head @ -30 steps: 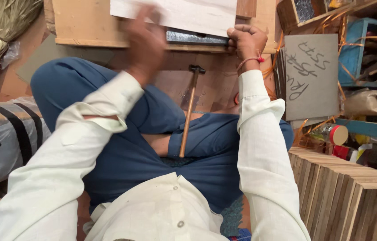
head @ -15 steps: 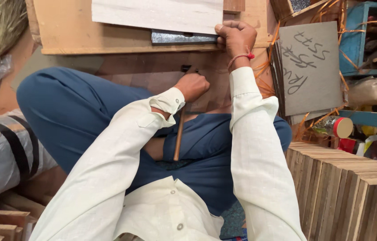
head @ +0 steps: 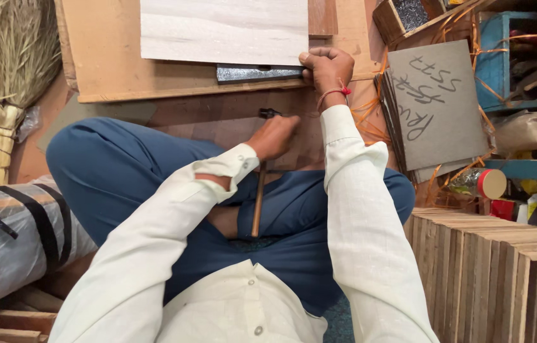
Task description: The person sits on the floor and uses a hammer to drive nails into the edges of rectangular frames, securing a backing sheet. They repeatedly position the frame, hammer nails, and flip the frame to work on different sides.
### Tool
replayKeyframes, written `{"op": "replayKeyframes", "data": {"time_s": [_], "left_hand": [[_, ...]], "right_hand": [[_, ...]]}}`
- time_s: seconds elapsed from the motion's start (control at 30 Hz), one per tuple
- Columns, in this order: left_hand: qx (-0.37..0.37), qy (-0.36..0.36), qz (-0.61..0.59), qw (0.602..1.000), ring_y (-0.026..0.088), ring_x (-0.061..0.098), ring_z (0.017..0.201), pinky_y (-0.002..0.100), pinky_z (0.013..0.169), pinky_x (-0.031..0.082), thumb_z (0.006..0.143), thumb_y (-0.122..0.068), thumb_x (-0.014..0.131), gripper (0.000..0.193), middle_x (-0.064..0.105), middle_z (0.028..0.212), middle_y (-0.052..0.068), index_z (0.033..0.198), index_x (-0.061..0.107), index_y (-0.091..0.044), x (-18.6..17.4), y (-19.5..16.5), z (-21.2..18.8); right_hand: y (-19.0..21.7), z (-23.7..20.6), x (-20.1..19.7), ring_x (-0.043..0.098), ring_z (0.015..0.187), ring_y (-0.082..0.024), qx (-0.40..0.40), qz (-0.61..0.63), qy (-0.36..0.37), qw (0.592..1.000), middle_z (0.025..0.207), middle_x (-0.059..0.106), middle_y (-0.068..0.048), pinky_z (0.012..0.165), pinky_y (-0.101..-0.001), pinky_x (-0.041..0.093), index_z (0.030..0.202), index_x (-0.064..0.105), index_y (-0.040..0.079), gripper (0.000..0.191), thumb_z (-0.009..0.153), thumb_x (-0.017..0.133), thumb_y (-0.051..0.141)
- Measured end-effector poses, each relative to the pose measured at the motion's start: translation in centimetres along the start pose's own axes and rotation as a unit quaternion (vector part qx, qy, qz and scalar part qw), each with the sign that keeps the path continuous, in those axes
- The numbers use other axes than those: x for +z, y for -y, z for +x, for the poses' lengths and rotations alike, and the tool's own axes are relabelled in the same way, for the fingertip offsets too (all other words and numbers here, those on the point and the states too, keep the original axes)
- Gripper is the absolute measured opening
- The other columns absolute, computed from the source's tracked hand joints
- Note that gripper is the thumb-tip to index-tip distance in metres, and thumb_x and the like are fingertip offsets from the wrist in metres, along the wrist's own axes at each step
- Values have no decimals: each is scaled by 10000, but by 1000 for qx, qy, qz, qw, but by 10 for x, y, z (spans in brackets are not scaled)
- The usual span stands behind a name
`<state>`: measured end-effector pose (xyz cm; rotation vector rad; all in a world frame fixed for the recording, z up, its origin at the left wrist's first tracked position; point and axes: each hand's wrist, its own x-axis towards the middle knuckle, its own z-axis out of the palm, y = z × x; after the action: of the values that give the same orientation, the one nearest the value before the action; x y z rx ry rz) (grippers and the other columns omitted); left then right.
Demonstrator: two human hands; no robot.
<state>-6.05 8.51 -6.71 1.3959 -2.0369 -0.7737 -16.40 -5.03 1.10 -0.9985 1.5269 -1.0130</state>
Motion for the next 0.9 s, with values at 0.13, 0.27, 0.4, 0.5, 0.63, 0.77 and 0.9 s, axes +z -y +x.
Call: {"op": "replayKeyframes", "data": {"time_s": [0.13,0.27,0.4,0.5,0.63,0.77,0.9], "left_hand": [[-50,-91,-165,981,238,745,701,355,639,586,731,84,593,256,756,778,130,890,762,-23,-51,-15,4],[-53,-142,-188,970,166,749,651,314,612,587,837,97,571,223,750,727,77,863,749,-36,-102,-13,35],[27,-221,-105,969,245,732,726,355,659,573,847,78,635,109,721,779,117,857,702,-7,-115,4,75],[30,-239,-49,969,299,675,770,400,685,535,762,117,616,167,672,828,139,718,686,-29,-100,15,92],[17,-256,-51,965,311,655,832,417,733,525,769,107,625,153,647,866,123,762,684,-34,-85,26,93],[28,-267,-45,962,330,647,862,426,762,519,762,101,635,136,646,868,120,770,671,-29,-86,27,93],[-15,-245,-8,969,311,638,903,429,831,501,804,80,645,123,650,894,101,781,652,-41,-86,23,91]], "right_hand": [[1,-2,0,658,484,-124,10,-7,2,1000,697,740,-79,456,-254,555,799,732,-6,151,730,863,19],[10,-11,1,659,494,-109,10,-15,-1,1000,701,737,-68,466,-245,570,807,742,-2,145,730,863,25],[21,-20,3,656,487,-114,10,-15,-2,1000,699,734,-74,456,-247,558,808,737,-8,145,737,859,26],[22,-19,4,654,482,-125,14,-12,-5,1000,694,736,-81,443,-254,547,812,736,-6,145,740,857,28],[7,-10,3,681,550,-126,-36,20,13,999,752,754,-89,488,-257,558,845,741,-13,151,755,858,17],[-32,-33,-2,664,694,-128,-144,116,-64,981,868,733,-94,607,-264,554,959,732,-17,165,836,803,68],[-105,-133,-16,641,863,-223,70,127,-77,986,1054,688,-119,731,-340,530,1205,651,9,424,799,752,78]]}}
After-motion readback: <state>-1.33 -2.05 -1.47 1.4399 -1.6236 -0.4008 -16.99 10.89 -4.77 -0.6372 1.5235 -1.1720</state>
